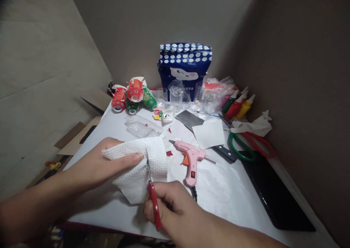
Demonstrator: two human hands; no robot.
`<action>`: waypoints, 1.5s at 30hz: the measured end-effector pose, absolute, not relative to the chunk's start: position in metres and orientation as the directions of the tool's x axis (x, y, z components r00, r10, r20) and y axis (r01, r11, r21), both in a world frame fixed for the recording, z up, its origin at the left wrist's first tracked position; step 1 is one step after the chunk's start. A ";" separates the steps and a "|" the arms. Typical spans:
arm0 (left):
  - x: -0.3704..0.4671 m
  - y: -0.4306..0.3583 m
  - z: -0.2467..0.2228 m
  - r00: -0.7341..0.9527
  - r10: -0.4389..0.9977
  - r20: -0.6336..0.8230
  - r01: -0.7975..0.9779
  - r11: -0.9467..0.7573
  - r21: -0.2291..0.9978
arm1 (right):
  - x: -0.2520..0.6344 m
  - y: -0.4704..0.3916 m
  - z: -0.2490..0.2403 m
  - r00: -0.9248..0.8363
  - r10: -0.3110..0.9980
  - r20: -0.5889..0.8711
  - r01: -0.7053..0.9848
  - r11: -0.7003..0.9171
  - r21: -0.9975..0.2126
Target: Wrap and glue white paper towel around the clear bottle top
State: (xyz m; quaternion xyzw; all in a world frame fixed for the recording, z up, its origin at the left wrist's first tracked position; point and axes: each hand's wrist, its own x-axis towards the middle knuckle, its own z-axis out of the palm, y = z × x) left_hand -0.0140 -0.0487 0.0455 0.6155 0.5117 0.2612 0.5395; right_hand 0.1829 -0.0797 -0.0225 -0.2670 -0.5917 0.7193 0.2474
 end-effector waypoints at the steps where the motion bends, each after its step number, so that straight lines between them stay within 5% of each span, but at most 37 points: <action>1: -0.014 -0.049 0.045 0.336 0.913 -0.231 0.350 0.107 0.931 | 0.183 -0.080 -0.023 -0.731 0.677 -0.083 -0.045 -0.169 -0.985; 20: -0.015 -0.048 0.045 0.341 0.914 -0.218 0.329 0.101 0.939 | 0.181 -0.080 -0.029 -0.708 0.705 -0.037 -0.135 -0.187 -0.973; 32: -0.020 -0.043 0.048 0.369 0.906 -0.205 0.187 0.144 0.972 | 0.183 -0.080 -0.035 -0.717 0.697 -0.025 -0.063 -0.101 -0.993; 45: -0.019 -0.046 0.049 0.414 0.871 -0.264 0.223 0.184 0.957 | 0.184 -0.080 -0.030 -0.727 0.685 -0.042 0.011 -0.049 -0.999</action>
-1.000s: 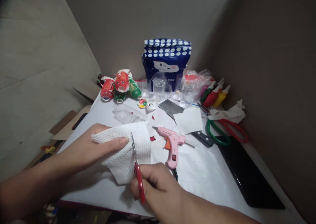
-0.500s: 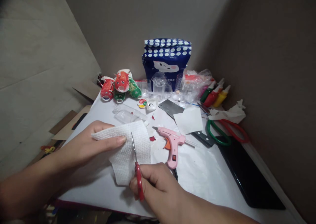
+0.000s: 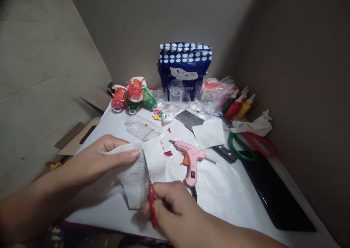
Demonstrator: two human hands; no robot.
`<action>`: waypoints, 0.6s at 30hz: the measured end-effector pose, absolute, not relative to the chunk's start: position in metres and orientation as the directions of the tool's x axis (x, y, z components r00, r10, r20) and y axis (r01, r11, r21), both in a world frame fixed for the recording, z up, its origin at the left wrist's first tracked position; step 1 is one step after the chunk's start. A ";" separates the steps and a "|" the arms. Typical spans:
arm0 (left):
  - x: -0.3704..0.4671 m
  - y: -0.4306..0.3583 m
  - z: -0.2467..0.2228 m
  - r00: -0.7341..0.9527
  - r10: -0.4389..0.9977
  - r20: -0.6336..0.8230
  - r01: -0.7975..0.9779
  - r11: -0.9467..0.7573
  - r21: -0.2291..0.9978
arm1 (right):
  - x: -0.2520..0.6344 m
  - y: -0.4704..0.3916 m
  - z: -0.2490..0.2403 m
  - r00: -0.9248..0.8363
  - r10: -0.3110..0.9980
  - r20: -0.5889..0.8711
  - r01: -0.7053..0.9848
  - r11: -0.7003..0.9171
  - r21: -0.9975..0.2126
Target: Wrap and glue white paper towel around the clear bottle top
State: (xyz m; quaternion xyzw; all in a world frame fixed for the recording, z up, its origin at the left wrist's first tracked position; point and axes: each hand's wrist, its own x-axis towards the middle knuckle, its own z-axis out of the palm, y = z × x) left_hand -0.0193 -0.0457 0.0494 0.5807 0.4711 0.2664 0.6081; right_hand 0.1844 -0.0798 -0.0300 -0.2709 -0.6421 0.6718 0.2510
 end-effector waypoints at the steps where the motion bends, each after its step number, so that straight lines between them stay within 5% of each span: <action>1: -0.019 -0.046 0.050 0.418 0.867 -0.271 0.226 0.190 0.955 | 0.184 -0.080 -0.030 -0.731 0.681 -0.047 0.019 -0.049 -0.999; 18: -0.016 -0.048 0.043 0.400 0.869 -0.292 0.153 0.250 0.956 | 0.183 -0.080 -0.030 -0.723 0.689 -0.048 -0.032 -0.103 -0.994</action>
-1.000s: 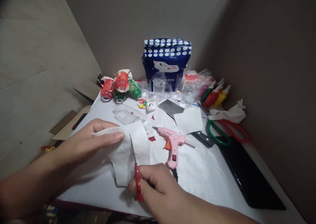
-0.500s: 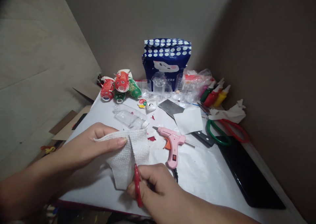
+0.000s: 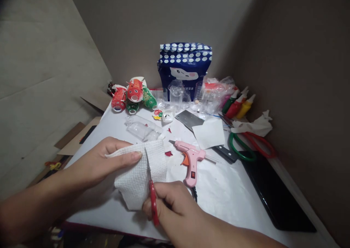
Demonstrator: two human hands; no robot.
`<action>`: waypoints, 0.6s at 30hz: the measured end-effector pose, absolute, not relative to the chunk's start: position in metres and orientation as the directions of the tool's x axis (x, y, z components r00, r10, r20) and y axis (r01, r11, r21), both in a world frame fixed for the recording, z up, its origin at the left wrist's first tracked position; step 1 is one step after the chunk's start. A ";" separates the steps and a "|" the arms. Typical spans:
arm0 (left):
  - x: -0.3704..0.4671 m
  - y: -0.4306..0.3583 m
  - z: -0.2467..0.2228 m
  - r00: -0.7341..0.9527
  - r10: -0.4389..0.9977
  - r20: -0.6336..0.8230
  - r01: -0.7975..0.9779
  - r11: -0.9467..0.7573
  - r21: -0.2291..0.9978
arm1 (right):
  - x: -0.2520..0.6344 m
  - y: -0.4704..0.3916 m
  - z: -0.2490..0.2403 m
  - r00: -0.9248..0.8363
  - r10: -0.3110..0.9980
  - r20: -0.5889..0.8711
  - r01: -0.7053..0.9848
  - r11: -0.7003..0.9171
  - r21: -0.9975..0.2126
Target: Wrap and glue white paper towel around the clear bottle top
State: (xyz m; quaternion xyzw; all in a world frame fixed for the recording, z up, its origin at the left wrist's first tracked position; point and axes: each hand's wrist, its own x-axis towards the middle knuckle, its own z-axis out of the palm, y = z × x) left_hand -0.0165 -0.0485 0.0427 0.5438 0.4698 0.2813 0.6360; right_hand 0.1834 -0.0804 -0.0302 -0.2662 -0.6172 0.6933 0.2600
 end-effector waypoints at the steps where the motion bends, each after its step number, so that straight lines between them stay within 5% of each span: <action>1: -0.017 -0.048 0.043 0.399 0.870 -0.289 0.150 0.248 0.957 | 0.183 -0.080 -0.030 -0.723 0.689 -0.053 -0.030 -0.108 -0.994; 18: -0.015 -0.049 0.047 0.407 0.893 -0.195 0.215 0.114 0.970 | 0.183 -0.081 -0.030 -0.703 0.710 -0.049 -0.009 -0.077 -0.997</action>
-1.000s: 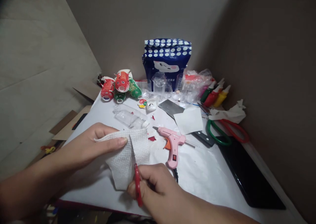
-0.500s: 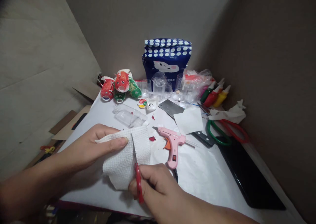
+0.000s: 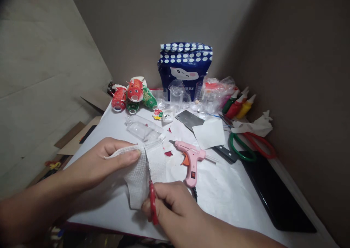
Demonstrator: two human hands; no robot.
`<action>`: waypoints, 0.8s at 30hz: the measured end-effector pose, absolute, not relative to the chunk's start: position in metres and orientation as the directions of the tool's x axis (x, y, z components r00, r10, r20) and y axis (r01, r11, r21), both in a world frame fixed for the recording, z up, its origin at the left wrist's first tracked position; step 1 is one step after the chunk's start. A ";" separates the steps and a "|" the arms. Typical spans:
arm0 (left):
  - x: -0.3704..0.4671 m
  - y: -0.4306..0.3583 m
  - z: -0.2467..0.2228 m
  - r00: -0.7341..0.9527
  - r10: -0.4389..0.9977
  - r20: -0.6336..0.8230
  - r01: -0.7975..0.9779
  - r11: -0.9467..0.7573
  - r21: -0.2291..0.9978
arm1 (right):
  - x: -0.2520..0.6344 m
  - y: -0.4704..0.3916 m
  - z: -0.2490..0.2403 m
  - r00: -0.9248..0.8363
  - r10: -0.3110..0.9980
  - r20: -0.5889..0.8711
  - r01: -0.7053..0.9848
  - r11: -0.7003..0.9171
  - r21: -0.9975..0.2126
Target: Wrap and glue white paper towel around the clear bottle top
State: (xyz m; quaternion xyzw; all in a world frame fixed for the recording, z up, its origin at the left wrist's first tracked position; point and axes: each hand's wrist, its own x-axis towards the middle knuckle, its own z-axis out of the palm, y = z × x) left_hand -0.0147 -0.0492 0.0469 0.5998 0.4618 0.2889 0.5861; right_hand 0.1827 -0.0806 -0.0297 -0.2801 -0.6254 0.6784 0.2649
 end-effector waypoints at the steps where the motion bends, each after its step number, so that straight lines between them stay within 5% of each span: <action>1: -0.014 -0.050 0.047 0.409 0.890 -0.200 0.208 0.122 0.970 | 0.183 -0.080 -0.029 -0.707 0.706 -0.050 -0.005 -0.076 -0.997; 24: -0.013 -0.049 0.044 0.438 0.881 -0.180 0.202 0.098 0.974 | 0.182 -0.081 -0.030 -0.706 0.708 -0.004 -0.072 -0.078 -0.994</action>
